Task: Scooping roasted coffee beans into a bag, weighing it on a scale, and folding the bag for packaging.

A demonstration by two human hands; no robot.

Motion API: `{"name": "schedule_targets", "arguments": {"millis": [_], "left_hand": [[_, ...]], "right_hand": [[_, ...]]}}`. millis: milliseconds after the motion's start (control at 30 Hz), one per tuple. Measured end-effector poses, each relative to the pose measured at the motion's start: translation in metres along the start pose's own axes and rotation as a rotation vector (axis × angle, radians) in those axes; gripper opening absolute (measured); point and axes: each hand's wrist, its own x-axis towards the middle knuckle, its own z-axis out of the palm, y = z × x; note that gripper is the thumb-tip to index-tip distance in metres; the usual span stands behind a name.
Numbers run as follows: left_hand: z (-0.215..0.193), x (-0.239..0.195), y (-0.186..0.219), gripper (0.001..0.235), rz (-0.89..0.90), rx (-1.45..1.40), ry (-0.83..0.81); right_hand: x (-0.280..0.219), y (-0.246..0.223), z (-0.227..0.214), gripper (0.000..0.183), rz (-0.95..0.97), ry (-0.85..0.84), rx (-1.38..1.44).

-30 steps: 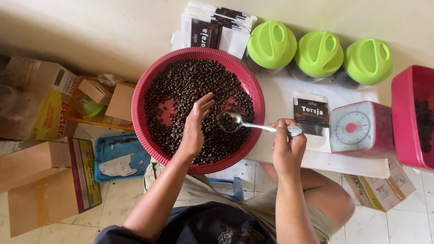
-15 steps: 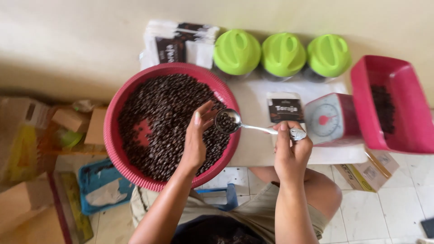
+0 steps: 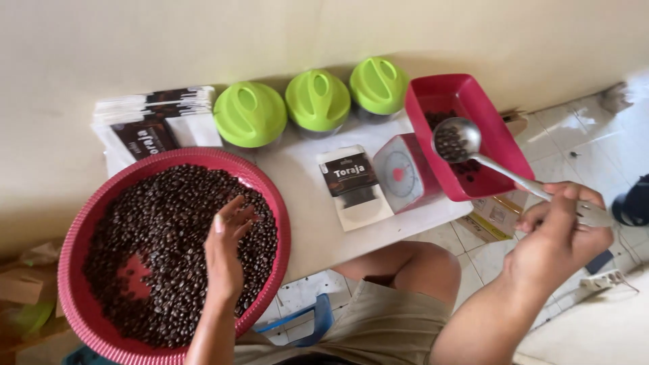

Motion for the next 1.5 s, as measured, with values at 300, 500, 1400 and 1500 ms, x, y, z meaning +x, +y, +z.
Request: {"name": "schedule_targets", "arguments": {"millis": [300,500,1400,1500], "left_hand": [[-0.016,0.005,-0.010,0.090,-0.004,-0.046,0.048],[-0.037,-0.001,-0.010,0.074,0.025,0.044,0.116],[-0.127,-0.022,-0.085,0.060,0.023,0.196,0.340],[-0.126,-0.025,-0.071,0.062,0.020,0.175,0.307]], "right_hand": [[0.008,0.033,-0.023,0.020,-0.455,-0.305,-0.393],[-0.008,0.028,-0.011,0.021,-0.555,-0.155,-0.198],[-0.268,0.054,0.201,0.022,-0.383,-1.037,-0.044],[-0.289,0.035,0.202,0.027,-0.173,-1.188,0.044]]}}
